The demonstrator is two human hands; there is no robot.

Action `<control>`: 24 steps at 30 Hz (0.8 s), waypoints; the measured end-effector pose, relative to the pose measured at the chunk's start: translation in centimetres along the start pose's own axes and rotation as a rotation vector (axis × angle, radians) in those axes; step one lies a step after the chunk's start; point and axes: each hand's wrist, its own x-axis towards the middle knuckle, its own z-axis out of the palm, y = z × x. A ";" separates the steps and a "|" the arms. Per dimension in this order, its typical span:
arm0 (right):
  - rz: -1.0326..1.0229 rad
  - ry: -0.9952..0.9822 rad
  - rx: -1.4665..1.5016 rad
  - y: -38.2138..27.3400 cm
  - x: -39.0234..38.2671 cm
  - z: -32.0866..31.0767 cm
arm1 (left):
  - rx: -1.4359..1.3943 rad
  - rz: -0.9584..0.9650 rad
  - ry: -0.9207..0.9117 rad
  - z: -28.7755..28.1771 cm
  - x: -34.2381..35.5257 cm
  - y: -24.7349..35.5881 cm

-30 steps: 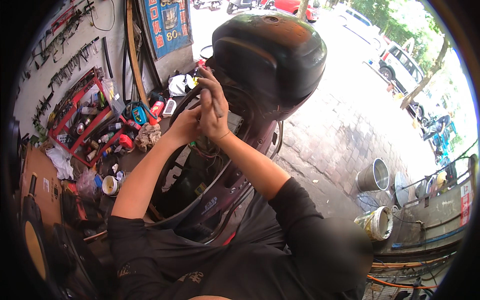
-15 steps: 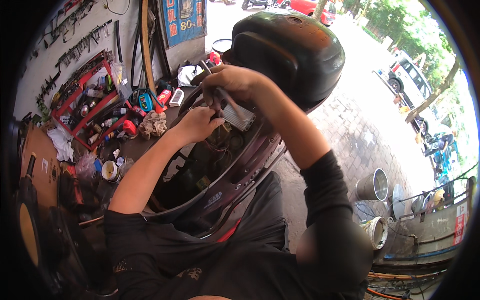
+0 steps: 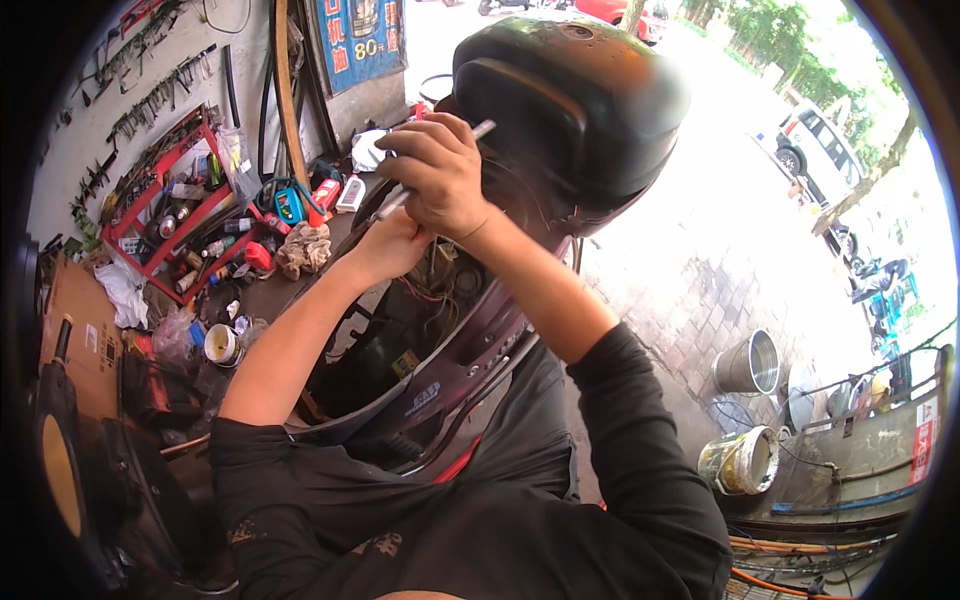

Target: The person works on the internal electronics of a scooter with the seat open, using a wrench and pliers to adjust components and wires. The person removes a small rectangular component, manipulates it with pliers, and continues adjusting wiring inside the compartment.

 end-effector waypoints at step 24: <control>0.410 -1.372 0.076 5.0 7.4 -1.5 | 0.076 -0.142 -0.068 0.3 0.1 0.1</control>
